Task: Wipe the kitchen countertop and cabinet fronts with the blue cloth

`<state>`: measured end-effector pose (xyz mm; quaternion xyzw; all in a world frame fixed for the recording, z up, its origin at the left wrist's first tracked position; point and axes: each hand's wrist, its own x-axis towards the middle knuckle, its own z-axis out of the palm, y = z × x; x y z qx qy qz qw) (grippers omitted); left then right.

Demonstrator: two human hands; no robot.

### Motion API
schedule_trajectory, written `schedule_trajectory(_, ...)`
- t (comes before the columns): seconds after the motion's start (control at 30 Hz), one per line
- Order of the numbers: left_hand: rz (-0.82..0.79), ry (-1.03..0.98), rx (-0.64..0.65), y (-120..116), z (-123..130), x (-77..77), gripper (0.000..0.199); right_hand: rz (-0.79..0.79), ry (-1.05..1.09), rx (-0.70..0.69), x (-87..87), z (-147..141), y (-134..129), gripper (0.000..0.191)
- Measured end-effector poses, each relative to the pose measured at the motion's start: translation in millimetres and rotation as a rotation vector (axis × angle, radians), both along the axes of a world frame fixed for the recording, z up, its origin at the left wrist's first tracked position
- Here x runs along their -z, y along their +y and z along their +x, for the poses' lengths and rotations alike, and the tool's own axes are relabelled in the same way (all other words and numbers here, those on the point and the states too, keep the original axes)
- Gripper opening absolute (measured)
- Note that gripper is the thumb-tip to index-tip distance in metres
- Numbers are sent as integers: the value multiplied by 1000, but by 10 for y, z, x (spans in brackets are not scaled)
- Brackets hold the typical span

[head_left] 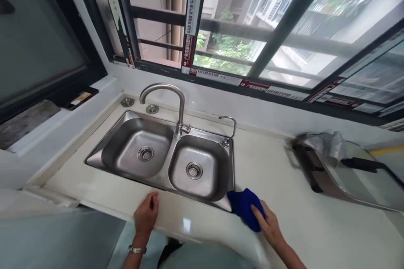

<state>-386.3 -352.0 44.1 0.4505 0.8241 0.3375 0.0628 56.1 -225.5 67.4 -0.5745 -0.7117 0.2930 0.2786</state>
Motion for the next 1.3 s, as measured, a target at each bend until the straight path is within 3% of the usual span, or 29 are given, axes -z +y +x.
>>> schedule_trajectory(0.1,-10,5,-6,-7,10,-1,27,226,-181,-262,130,165,-286,26)
schedule_trajectory(0.23,-26,22,14,-12,23,6,27,448,-344,-400,300,-161,-577,36)
schedule_trajectory(0.33,-33,23,17,-16,35,-4,26,437,-340,-575,279,-655,-546,39)
schedule_trajectory(0.5,10,-51,-3,-26,47,-41,28,376,-270,-821,159,-1507,-445,29)
schedule_trajectory(0.73,120,-178,-55,-48,55,-53,40,279,-197,-984,80,-2579,-314,31)
schedule_trajectory(0.83,176,-219,-95,-75,45,-32,42,226,-209,-1019,44,-2803,-224,29)
schedule_trajectory(0.93,194,-258,-130,-90,34,-26,42,251,-218,-1071,58,-2699,-293,32)
schedule_trajectory(1.03,162,-232,-115,-78,35,-41,41,289,-214,-1153,151,-2337,-497,35)
schedule_trajectory(1.17,83,-193,-82,-49,48,-63,38,296,-218,-1182,296,-1656,-676,33)
schedule_trajectory(1.3,19,-149,-57,-36,46,-63,38,329,-241,-1112,317,-782,-661,20)
